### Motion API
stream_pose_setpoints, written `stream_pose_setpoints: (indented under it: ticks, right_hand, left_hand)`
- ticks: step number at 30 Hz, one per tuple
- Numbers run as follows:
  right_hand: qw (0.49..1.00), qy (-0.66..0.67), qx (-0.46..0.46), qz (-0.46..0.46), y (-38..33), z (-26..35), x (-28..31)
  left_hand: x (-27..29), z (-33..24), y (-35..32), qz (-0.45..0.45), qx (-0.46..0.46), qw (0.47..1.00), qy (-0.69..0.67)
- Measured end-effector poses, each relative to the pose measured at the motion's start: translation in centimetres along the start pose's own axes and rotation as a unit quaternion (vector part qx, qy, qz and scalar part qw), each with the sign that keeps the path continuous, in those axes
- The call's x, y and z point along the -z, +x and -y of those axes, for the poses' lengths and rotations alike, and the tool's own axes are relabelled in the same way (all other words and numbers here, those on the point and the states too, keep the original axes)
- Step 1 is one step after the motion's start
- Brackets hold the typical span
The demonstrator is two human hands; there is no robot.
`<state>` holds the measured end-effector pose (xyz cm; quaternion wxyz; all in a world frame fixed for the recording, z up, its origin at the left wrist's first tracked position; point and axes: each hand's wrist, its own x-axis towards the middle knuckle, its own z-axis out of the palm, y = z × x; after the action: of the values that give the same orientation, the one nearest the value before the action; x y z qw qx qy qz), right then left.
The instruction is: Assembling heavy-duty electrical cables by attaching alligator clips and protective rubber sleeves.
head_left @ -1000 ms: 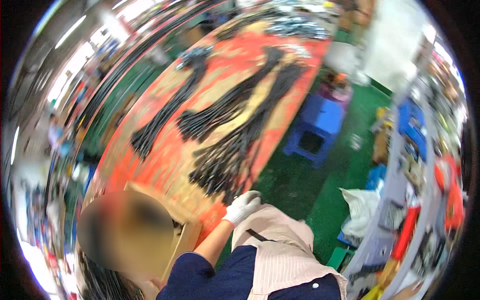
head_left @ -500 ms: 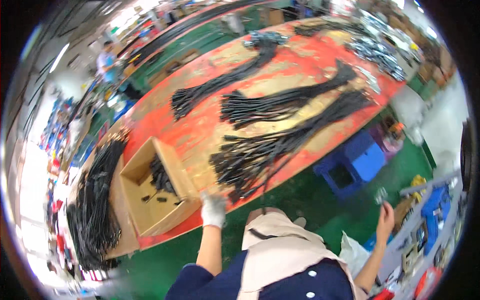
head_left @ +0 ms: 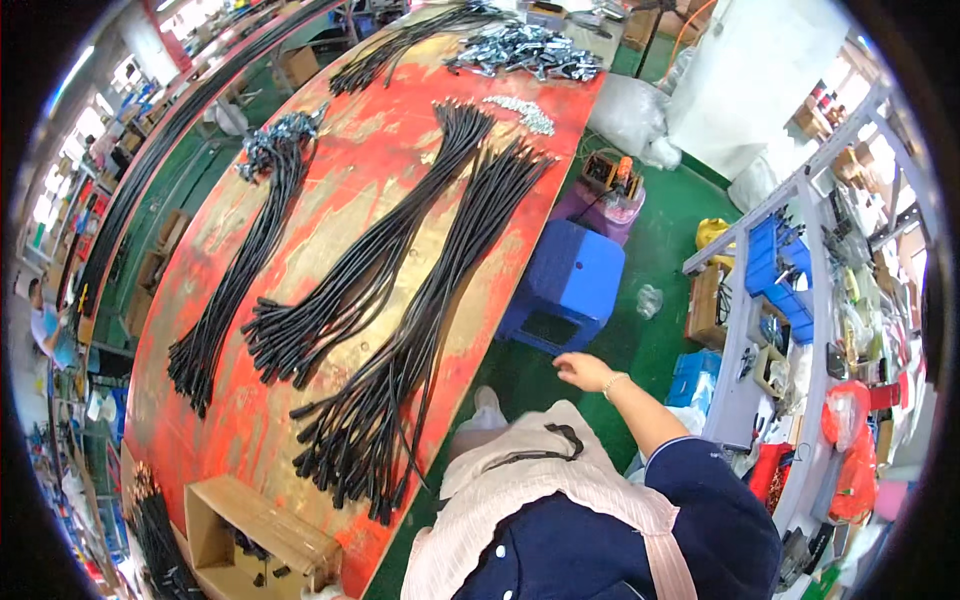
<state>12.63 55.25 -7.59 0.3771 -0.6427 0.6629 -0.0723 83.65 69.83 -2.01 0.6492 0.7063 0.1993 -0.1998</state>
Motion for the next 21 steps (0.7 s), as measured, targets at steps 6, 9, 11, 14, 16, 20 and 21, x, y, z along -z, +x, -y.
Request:
stream_pose_setpoints:
  ticks: [6, 9, 11, 14, 16, 20, 21]
  right_hand:
    - [0.912, 0.216, -0.305, -0.171, -10.0, -10.1, -9.3]
    - [0.877, 0.180, -0.419, -0.154, -14.9, -13.5, -15.2]
    - [0.854, 0.196, -0.456, -0.154, -16.5, -13.1, -18.2]
    - [0.904, 0.192, -0.365, -0.114, -14.0, -11.5, -18.6]
    - [0.967, -0.028, -0.204, -0.148, -12.4, -13.8, -17.8]
    - [0.926, 0.209, -0.253, -0.186, -1.9, -10.3, -11.0]
    - [0.921, 0.244, -0.240, -0.186, 0.5, -8.9, -9.0]
  left_hand:
    - [-4.5, 4.2, -2.2, 0.081, 0.037, 0.990, 0.106]
    - [-6.6, 6.5, -2.9, 0.118, 0.061, 0.979, 0.152]
    - [-7.5, 7.5, -3.2, 0.134, 0.071, 0.973, 0.172]
    - [-8.3, 7.6, -3.6, 0.148, 0.071, 0.969, 0.187]
    - [-8.9, 8.7, -4.2, 0.162, 0.091, 0.962, 0.202]
    - [-9.2, 8.2, -4.5, 0.171, 0.079, 0.961, 0.202]
    - [-9.2, 8.0, -4.7, 0.170, 0.076, 0.962, 0.199]
